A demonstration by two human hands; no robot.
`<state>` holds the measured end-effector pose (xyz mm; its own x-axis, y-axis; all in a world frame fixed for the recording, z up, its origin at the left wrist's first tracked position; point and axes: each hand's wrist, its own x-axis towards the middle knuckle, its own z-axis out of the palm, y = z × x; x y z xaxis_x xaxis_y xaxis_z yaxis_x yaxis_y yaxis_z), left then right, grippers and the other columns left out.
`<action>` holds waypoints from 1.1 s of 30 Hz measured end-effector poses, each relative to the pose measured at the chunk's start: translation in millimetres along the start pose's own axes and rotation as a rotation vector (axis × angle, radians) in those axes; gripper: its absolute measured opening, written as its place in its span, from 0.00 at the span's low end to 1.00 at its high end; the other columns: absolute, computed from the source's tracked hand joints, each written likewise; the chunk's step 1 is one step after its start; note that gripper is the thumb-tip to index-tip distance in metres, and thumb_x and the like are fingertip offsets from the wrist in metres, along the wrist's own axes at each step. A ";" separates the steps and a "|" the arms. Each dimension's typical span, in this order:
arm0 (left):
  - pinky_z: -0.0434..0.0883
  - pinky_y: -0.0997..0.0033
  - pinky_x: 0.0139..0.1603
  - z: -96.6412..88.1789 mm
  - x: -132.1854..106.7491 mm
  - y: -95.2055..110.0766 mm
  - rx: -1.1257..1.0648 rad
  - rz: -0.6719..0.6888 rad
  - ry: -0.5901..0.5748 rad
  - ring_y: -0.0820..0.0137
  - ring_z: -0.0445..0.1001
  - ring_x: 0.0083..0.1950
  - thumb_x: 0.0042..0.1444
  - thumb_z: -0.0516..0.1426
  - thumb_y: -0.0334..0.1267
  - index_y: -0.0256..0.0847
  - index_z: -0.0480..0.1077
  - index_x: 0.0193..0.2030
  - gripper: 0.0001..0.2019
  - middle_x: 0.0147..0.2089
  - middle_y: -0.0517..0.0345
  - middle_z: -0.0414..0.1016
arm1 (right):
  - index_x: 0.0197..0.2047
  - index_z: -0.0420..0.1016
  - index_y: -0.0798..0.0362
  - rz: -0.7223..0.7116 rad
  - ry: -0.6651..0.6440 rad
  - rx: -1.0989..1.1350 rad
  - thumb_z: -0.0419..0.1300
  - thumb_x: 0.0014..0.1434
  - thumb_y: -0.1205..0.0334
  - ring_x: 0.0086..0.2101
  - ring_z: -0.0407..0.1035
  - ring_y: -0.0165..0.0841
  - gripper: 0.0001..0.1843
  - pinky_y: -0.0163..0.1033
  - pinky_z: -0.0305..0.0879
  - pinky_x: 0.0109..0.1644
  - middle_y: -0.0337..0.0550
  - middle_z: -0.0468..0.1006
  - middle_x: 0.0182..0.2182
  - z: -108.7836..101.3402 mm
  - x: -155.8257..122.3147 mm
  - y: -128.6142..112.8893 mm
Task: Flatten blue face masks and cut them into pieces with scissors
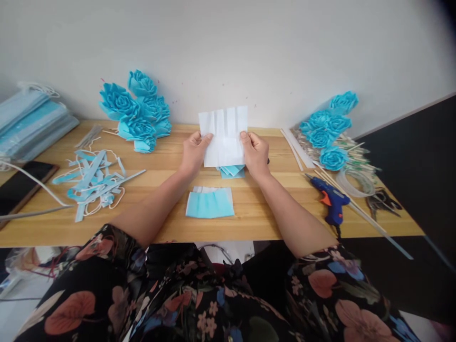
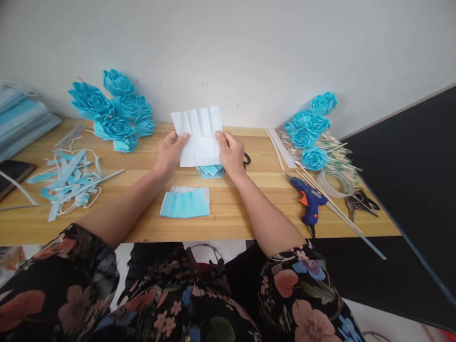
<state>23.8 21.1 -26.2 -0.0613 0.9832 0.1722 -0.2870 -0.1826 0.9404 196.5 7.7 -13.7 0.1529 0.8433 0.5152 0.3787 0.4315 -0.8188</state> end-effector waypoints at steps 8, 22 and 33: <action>0.73 0.70 0.39 1.4 -0.5 1.9 0.003 0.009 0.008 0.68 0.77 0.39 0.51 0.65 0.47 0.38 0.73 0.37 0.15 0.36 0.55 0.79 | 0.22 0.49 0.50 -0.026 -0.013 -0.001 0.52 0.62 0.36 0.25 0.46 0.26 0.30 0.37 0.46 0.29 0.33 0.47 0.21 -2.2 1.4 -2.1; 0.73 0.71 0.40 2.4 2.3 2.1 0.053 0.060 0.012 0.67 0.78 0.41 0.51 0.65 0.46 0.38 0.73 0.38 0.14 0.38 0.56 0.80 | 0.23 0.48 0.49 -0.046 -0.043 -0.028 0.50 0.62 0.34 0.26 0.48 0.27 0.31 0.36 0.49 0.30 0.34 0.47 0.22 -3.1 2.9 -0.5; 0.73 0.71 0.40 0.9 2.6 1.1 0.075 0.046 0.018 0.67 0.77 0.41 0.50 0.65 0.49 0.39 0.73 0.38 0.16 0.37 0.56 0.79 | 0.23 0.49 0.49 -0.039 -0.061 -0.034 0.49 0.61 0.33 0.26 0.48 0.27 0.31 0.36 0.49 0.31 0.34 0.47 0.22 -2.3 3.3 1.1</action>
<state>24.2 23.5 -24.4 -0.0901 0.9733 0.2111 -0.2107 -0.2258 0.9511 199.5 10.2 -12.3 0.0815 0.8447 0.5290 0.4143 0.4540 -0.7888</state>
